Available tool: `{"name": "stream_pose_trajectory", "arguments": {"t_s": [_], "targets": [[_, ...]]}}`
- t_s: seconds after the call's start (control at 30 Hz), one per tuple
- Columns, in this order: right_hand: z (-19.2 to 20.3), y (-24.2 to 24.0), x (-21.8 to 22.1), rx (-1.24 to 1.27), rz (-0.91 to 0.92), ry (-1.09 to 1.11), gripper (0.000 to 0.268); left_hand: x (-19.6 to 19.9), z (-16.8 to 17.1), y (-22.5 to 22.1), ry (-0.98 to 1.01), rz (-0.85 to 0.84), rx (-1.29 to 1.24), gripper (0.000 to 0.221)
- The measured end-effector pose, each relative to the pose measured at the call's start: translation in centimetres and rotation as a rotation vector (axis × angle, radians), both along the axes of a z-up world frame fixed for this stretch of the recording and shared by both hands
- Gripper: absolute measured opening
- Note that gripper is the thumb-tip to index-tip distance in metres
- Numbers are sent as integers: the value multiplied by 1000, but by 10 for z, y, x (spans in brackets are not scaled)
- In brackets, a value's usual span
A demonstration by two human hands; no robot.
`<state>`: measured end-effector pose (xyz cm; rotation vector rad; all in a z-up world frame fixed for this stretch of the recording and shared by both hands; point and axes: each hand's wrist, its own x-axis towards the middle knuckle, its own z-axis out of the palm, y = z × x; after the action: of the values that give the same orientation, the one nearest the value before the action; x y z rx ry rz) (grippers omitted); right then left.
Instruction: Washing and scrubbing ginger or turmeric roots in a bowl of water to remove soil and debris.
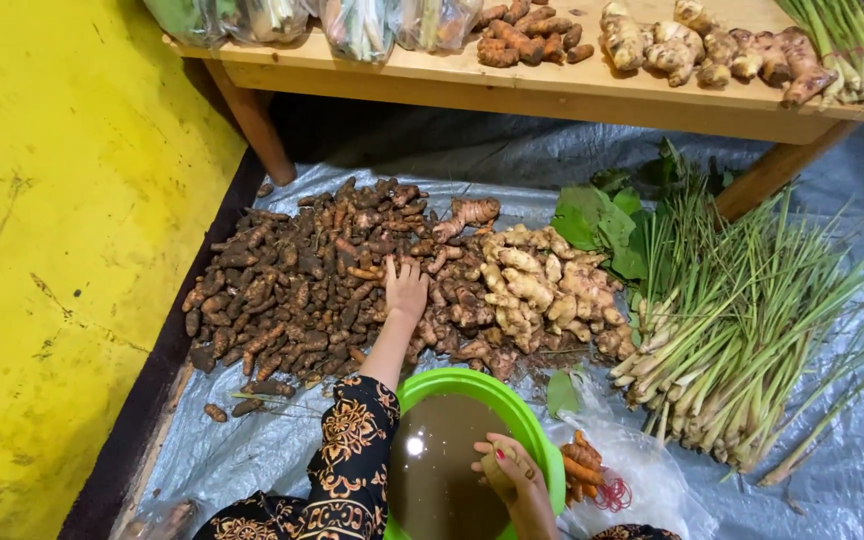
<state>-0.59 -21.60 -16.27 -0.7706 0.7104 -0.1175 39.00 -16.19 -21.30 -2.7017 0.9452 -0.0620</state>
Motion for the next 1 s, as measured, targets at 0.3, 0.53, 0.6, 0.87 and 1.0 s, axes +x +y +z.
{"name": "stream_pose_trajectory", "arguments": {"t_s": [0.3, 0.53, 0.6, 0.87, 1.0], "targets": [[8, 1, 2, -24, 23, 48, 42, 11, 3, 0, -1, 33, 147, 31], [19, 3, 4, -11, 7, 75, 39, 13, -23, -5, -32, 60, -28, 27], [14, 2, 3, -16, 27, 49, 42, 9, -17, 4, -22, 2, -22, 19], [11, 4, 4, -54, 42, 43, 38, -21, 48, 28, 252, 226, -597, 33], [19, 6, 5, -95, 47, 48, 37, -28, 85, 45, 660, 352, -1370, 29]]}}
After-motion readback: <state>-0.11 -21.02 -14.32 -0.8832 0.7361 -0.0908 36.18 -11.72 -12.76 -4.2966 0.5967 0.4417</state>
